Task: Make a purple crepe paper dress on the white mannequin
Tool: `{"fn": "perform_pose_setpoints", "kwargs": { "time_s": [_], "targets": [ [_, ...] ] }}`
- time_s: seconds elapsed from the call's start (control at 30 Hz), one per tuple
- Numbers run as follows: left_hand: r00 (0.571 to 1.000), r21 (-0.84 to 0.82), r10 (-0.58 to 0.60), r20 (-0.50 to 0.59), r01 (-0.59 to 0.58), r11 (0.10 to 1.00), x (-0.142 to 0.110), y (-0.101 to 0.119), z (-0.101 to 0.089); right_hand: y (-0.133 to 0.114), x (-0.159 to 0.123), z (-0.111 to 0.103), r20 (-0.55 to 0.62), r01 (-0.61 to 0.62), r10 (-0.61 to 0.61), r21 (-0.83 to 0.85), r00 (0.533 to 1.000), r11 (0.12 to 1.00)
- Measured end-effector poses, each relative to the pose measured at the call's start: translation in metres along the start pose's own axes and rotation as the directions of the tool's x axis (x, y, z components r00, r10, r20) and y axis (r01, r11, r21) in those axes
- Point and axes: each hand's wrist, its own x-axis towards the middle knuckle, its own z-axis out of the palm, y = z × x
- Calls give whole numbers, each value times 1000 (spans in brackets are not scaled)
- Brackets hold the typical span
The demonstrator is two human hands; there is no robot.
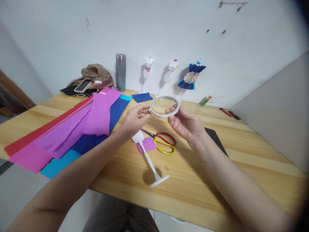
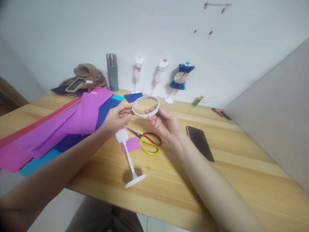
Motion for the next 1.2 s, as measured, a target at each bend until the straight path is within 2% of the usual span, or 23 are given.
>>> {"fn": "perform_pose_setpoints", "kwargs": {
  "time_s": [0.1, 0.17, 0.27, 0.4, 0.5, 0.57, 0.67, 0.73, 0.87, 0.93, 1.07, 1.2],
  "targets": [
    [989, 195, 117, -90, -98, 976, -2, -2, -1, 2, -4, 6, -67, 37, -43, -96, 997, 995],
    [960, 346, 221, -173, -151, 926, -4, -2, -2, 3, -8, 13, -65, 60, -72, -181, 995, 982],
    [923, 433, 317, -218, -200, 879, -6, -1, -3, 5, -13, 22, -71, 57, -76, -229, 995, 972],
    [913, 432, 400, -78, -331, 839, -9, 0, 1, 7, -16, 28, -142, 31, -57, -180, 988, 983],
    [877, 444, 481, -6, -429, 787, -11, 1, 4, 8, -16, 28, -167, 16, -43, -155, 985, 988],
    [839, 467, 544, -17, -474, 747, -13, 2, 4, 8, -15, 28, -172, 7, -35, -161, 985, 987],
    [747, 517, 665, -24, -560, 648, -14, 6, 1, 10, -15, 29, -170, -15, -14, -171, 985, 985],
    [701, 557, 712, 40, -607, 567, -15, 7, -2, 12, -15, 28, -163, -28, -2, -181, 987, 983],
    [656, 609, 724, 216, -670, 425, -15, 6, -7, 15, -15, 27, -151, -27, -4, -204, 989, 979],
    [644, 606, 719, 263, -690, 396, -15, 5, -7, 16, -15, 27, -137, -42, 14, -205, 991, 978],
    [669, 606, 651, 358, -697, 382, -15, 6, -8, 16, -16, 31, -103, -64, 39, -249, 994, 966],
    [660, 579, 624, 418, -723, 376, -16, 9, -8, 12, -19, 37, -101, -88, 61, -289, 993, 953]
  ]
}}
